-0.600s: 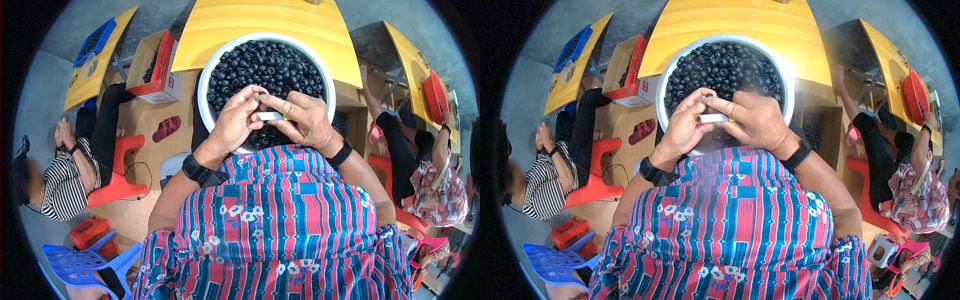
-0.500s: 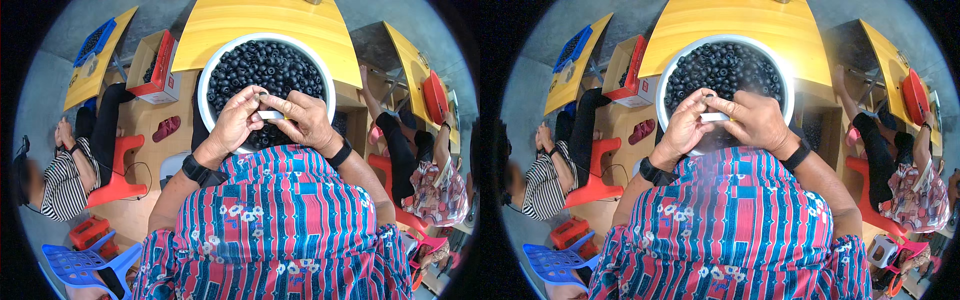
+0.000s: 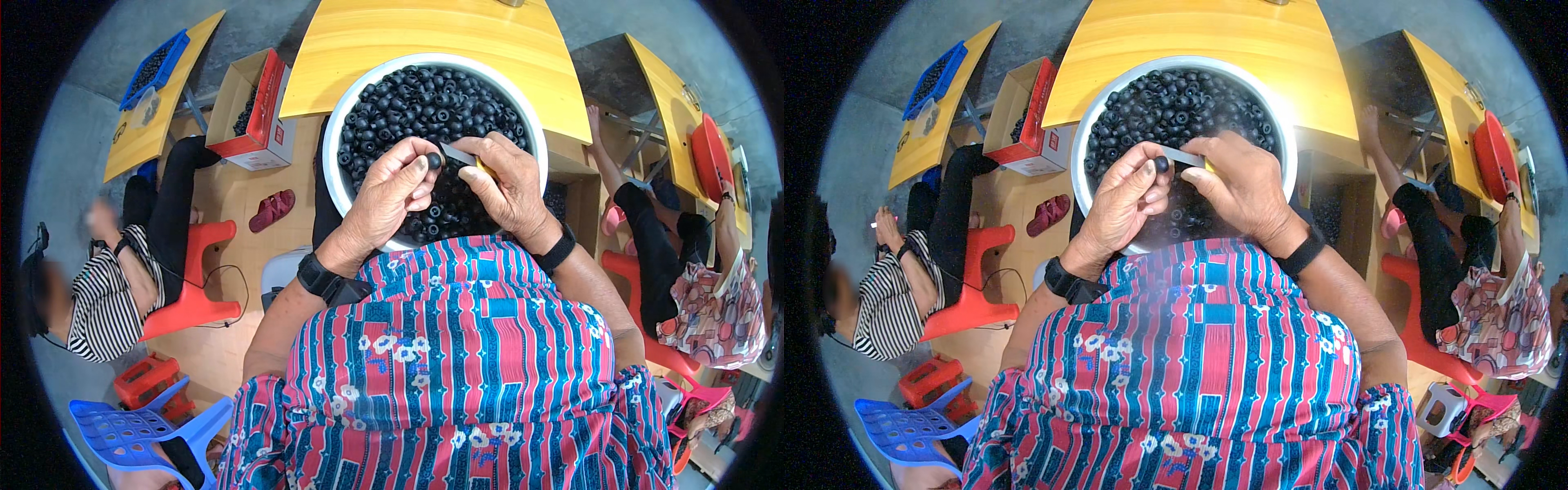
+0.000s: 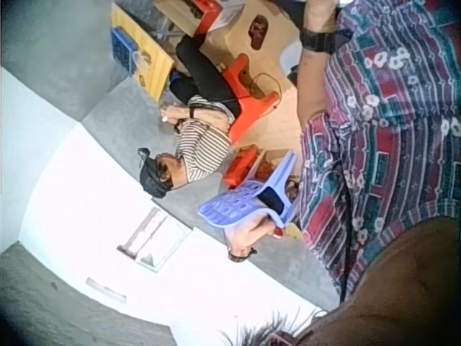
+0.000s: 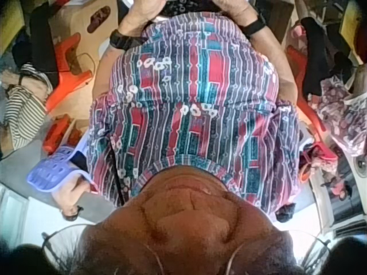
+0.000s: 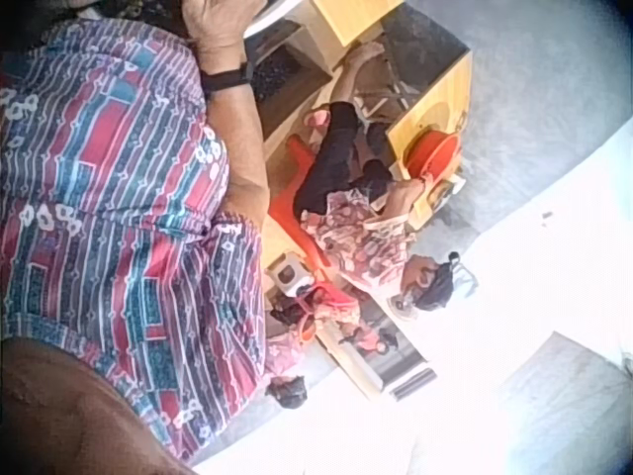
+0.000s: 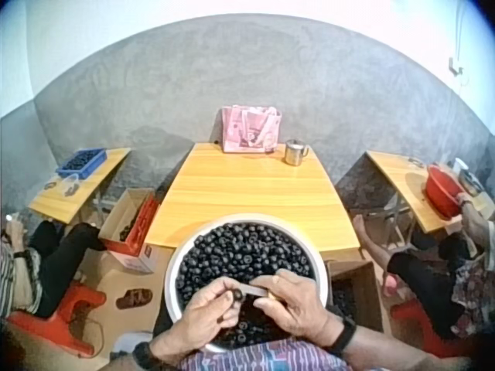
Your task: The recorder uses a small knife to peel the skin off longan fruits and extract the seeds.
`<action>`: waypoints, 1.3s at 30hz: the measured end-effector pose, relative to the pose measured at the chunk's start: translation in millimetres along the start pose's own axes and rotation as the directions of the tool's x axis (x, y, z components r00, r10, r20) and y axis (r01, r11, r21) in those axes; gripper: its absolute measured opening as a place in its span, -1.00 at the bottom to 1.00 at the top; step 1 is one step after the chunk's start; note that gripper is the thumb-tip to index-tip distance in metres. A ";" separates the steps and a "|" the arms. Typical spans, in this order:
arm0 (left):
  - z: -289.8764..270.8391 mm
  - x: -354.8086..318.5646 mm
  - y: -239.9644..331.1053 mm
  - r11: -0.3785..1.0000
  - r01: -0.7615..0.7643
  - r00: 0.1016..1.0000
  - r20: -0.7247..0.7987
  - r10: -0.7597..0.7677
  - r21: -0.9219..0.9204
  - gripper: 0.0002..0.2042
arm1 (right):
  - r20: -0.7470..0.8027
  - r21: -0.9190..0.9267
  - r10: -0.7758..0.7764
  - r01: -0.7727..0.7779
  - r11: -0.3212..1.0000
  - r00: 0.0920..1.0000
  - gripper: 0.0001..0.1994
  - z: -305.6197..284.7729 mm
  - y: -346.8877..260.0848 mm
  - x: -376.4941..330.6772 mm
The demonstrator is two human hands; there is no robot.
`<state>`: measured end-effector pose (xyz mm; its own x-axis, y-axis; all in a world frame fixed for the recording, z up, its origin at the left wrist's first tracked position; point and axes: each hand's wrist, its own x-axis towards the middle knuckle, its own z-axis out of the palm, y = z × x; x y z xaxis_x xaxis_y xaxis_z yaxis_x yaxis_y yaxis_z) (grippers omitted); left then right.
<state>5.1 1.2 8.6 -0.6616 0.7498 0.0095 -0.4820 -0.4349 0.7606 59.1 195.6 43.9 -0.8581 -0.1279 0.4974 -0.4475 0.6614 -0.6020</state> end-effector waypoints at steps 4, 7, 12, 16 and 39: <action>-0.7 -0.2 0.5 0.999 -0.027 1.000 0.012 0.026 0.040 -0.77 | 0.018 -0.066 -0.037 0.038 0.997 0.999 -0.79 1.2 -2.1 -1.3; 1.4 -0.3 1.8 0.998 -0.031 0.999 0.012 0.031 0.058 -0.76 | 0.041 -0.114 -0.074 0.078 0.990 0.996 -0.79 1.8 -3.6 -1.0; 1.7 0.5 0.7 0.997 -0.036 0.999 0.002 0.036 0.073 -0.76 | 0.044 -0.121 -0.076 0.081 0.989 0.996 -0.79 0.7 -3.3 -0.2; 0.1 0.9 1.4 0.997 -0.034 0.999 0.012 0.033 0.074 -0.75 | 0.040 -0.116 -0.080 0.084 0.990 0.996 -0.79 1.1 -3.2 0.4; -1.9 3.0 1.4 0.997 -0.028 0.999 0.024 0.026 0.078 -0.77 | 0.033 -0.112 -0.072 0.076 0.991 0.997 -0.79 0.7 -1.5 1.6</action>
<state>1.4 1.9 8.5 -0.6602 0.7498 0.0445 -0.4174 -0.4154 0.8082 58.2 193.9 45.2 -0.8313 -0.1999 0.5186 -0.4801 0.7282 -0.4890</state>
